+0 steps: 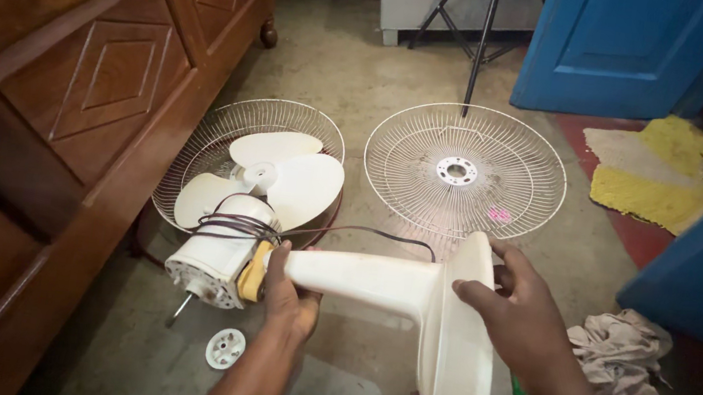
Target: The person disassembles a white pedestal fan by removing the motor housing, detaching the fan blades, and unscrewing the base components using a screwdriver. The parts are placed on the floor as they are removed.
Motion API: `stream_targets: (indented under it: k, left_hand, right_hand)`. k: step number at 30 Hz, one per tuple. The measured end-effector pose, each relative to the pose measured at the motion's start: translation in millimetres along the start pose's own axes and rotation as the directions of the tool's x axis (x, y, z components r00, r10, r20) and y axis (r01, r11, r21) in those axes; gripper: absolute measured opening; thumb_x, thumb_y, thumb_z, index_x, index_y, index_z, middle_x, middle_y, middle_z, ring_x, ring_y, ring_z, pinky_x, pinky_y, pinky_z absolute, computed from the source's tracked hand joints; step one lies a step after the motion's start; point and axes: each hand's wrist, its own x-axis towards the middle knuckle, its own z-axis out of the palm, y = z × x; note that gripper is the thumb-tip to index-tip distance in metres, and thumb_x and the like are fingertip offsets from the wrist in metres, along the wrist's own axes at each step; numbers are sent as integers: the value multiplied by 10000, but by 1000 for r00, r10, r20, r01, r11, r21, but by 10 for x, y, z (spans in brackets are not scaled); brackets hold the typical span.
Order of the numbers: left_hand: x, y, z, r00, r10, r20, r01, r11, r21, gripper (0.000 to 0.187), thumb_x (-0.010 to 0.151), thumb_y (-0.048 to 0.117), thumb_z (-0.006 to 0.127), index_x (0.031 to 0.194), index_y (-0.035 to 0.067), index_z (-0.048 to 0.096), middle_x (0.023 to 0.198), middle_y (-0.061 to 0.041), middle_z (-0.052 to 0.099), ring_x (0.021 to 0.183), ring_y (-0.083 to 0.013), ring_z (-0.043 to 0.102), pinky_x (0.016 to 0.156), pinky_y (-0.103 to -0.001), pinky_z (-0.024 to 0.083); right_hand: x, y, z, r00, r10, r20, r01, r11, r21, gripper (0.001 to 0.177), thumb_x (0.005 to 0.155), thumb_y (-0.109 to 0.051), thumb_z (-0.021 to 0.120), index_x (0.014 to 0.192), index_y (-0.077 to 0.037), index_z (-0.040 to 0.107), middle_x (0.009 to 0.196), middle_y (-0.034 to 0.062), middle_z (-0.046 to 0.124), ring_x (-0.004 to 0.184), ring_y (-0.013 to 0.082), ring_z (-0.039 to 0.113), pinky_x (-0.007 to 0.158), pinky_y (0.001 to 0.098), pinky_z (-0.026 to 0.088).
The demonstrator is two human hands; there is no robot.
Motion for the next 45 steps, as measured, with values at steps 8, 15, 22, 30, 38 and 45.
stream_targets:
  k: [8,15,22,30,38,45]
  left_hand:
    - [-8,2,-200,999,-2,42,1,999,40,473,798,406,764,1132,113,603,1007,-105,708,935,-247,672,811,-404,540]
    - [-342,-57,-165,997,14,-75,-18,998,-55,474,789,354,741,1166,118,576,1058,-100,687,991,-271,692,867,-418,571]
    - [-134,-49,-362,998,21,-64,-23,1000,-19,445,798,376,738,1130,123,584,1038,-86,663,951,-254,675,831,-422,571]
    - [146,-72,-531,1000,-8,-5,9,999,44,497,865,529,709,1137,126,605,1025,-71,639,919,-256,634,744,-420,536]
    - [-81,-21,-308,962,-231,-147,269,892,363,748,865,752,479,1278,134,566,1151,-148,661,1017,-329,642,860,-524,549]
    - [-858,-258,313,947,-97,-305,311,506,805,587,963,613,625,1191,74,587,936,-104,452,850,-280,457,808,-468,426]
  right_hand:
    - [-145,-43,64,1000,2,20,0,997,-81,739,773,-168,753,1455,-87,480,1091,124,711,914,200,666,787,336,558]
    - [-94,-126,-9,998,-18,56,23,995,-94,749,759,-171,755,1453,-88,487,1097,121,731,894,204,679,772,340,561]
    - [-101,-40,198,998,-56,40,62,981,-186,735,775,-229,748,1448,-89,487,1080,124,728,857,200,705,743,344,584]
    - [113,303,271,998,-7,58,0,994,108,602,929,-365,639,1453,-94,521,1097,150,676,906,170,656,731,340,574]
    - [75,1105,149,977,209,32,-189,930,-315,446,947,-492,578,1153,-116,704,847,86,756,716,210,732,638,387,585]
    - [-126,815,1,909,405,99,-331,844,-422,588,952,-583,525,1233,-67,545,913,105,752,790,194,713,583,406,622]
